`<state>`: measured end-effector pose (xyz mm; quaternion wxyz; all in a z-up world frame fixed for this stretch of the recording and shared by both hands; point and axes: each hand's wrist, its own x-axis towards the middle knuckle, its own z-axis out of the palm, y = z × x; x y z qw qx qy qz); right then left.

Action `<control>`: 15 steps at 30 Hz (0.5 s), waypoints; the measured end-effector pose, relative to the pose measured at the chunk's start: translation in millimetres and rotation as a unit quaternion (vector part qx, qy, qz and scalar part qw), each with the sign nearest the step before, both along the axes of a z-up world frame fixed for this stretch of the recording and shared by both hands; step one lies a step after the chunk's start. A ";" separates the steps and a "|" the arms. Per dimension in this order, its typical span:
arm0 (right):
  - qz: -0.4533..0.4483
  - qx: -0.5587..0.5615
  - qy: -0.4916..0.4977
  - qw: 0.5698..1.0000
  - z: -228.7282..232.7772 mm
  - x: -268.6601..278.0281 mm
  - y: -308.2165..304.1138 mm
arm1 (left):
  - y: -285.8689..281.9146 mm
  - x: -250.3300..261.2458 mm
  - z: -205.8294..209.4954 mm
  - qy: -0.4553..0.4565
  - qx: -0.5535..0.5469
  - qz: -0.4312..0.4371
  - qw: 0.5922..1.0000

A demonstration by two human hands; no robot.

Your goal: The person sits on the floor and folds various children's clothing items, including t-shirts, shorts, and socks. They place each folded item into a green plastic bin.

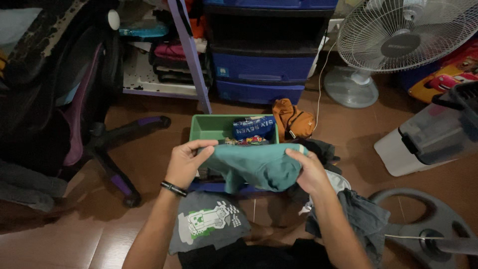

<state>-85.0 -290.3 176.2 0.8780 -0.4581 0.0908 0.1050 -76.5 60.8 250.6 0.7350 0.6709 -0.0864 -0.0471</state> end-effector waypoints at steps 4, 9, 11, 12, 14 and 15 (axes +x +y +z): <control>-0.073 -0.053 -0.076 0.993 28.2 -3.8 5.6 | 6.0 3.3 -5.7 0.096 -0.124 -0.094 0.983; -0.103 -0.104 -0.192 0.970 50.5 -4.9 7.7 | 12.6 8.1 -2.6 0.074 -0.059 -0.120 0.988; -0.036 -0.157 -0.146 0.976 54.3 5.7 6.5 | 13.2 15.5 -3.7 0.055 -0.003 -0.105 0.993; -0.002 -0.183 -0.122 0.976 54.8 11.6 7.2 | 13.4 21.4 -4.1 0.038 0.047 -0.091 0.994; 0.031 -0.223 -0.145 0.964 56.4 28.6 13.0 | 13.2 33.5 -4.1 0.004 0.143 -0.041 0.989; 0.048 -0.242 -0.158 0.956 59.3 38.2 15.8 | 11.2 39.6 -3.2 -0.015 0.189 -0.005 0.982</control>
